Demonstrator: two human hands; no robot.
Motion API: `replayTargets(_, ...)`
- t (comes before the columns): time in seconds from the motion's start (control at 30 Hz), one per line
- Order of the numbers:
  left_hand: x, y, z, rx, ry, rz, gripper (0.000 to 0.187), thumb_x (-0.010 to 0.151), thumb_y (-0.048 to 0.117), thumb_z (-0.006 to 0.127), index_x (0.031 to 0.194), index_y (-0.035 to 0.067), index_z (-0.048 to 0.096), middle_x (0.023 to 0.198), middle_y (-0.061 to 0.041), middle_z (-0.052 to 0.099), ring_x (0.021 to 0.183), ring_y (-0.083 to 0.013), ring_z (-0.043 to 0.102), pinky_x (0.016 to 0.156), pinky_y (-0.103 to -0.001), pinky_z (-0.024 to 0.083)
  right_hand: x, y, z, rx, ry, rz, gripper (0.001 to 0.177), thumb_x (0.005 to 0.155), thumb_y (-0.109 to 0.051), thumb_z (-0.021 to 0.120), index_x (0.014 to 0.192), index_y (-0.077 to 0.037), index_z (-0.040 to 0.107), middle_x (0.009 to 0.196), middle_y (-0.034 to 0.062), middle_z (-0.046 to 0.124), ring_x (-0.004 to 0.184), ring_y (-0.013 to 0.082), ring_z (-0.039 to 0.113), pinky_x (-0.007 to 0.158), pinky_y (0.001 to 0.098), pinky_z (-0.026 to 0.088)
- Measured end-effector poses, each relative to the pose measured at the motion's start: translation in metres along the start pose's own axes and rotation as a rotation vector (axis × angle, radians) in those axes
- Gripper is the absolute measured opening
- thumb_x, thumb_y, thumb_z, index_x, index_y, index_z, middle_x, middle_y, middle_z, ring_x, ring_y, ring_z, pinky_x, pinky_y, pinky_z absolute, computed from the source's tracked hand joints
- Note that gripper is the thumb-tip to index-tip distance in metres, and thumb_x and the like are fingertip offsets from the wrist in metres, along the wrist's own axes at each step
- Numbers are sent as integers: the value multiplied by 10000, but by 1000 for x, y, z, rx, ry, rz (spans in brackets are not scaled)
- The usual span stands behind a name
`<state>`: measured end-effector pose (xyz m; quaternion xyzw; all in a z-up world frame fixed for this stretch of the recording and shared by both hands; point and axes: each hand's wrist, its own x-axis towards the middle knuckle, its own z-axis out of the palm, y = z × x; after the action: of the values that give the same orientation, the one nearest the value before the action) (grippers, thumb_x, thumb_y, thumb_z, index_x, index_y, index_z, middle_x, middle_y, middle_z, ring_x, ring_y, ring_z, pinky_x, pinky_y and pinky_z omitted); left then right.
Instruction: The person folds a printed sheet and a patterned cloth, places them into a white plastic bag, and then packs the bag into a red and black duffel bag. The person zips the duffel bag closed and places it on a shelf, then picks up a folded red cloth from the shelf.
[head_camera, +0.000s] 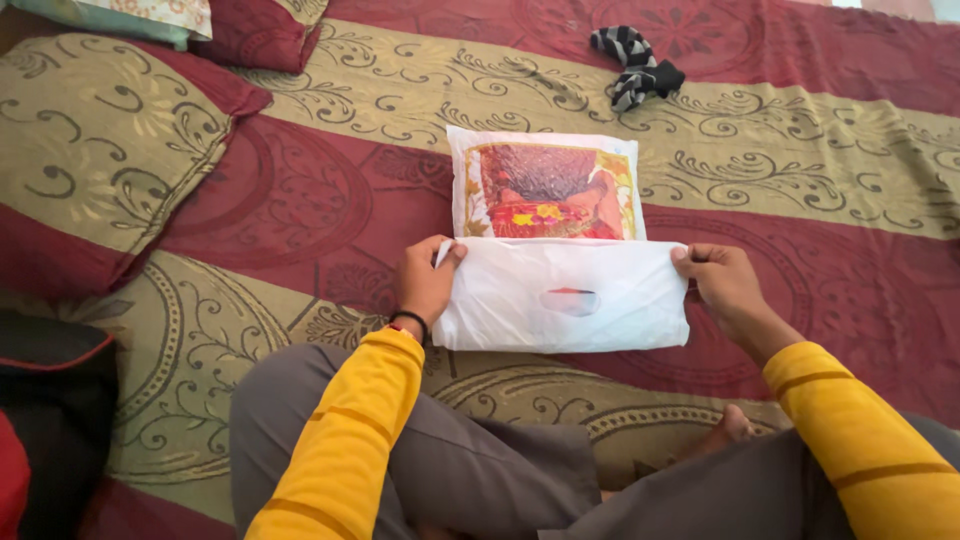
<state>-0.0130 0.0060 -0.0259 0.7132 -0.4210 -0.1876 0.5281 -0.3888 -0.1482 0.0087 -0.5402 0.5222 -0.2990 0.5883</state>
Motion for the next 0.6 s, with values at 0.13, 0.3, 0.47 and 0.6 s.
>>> replayTargets(0.13,4,4,-2,-36,1,-76,401,1015,433,620,943,66,763,724,-85,707,677,-117,630,646,-322,487,4,1,4,27,51,5,223,1022,-205,643,886,-37,697,756,29,667,597,116,580,571,294,481)
replayTargets(0.3,-15,49,-18,85,-45,-154,453,942,548,650,940,106,744,729,-120,708,679,-188,664,638,-368,484,1,-4,4,81,76,23,193,1005,-187,636,860,-65,675,747,17,671,588,107,592,556,274,472)
replayTargets(0.47,-21,59,-18,330,-74,52,439,700,423,854,915,54,751,753,-127,745,689,-224,655,595,-381,484,4,2,5,25,126,-6,234,1020,-201,656,823,-74,664,697,-5,619,545,83,514,511,268,397)
replayTargets(0.6,-11,25,-10,-15,-78,-90,237,872,288,770,921,56,764,773,-60,777,674,-106,723,629,-293,534,5,4,6,-64,145,-23,288,1040,-248,672,813,-74,639,667,-26,564,515,72,421,476,275,312)
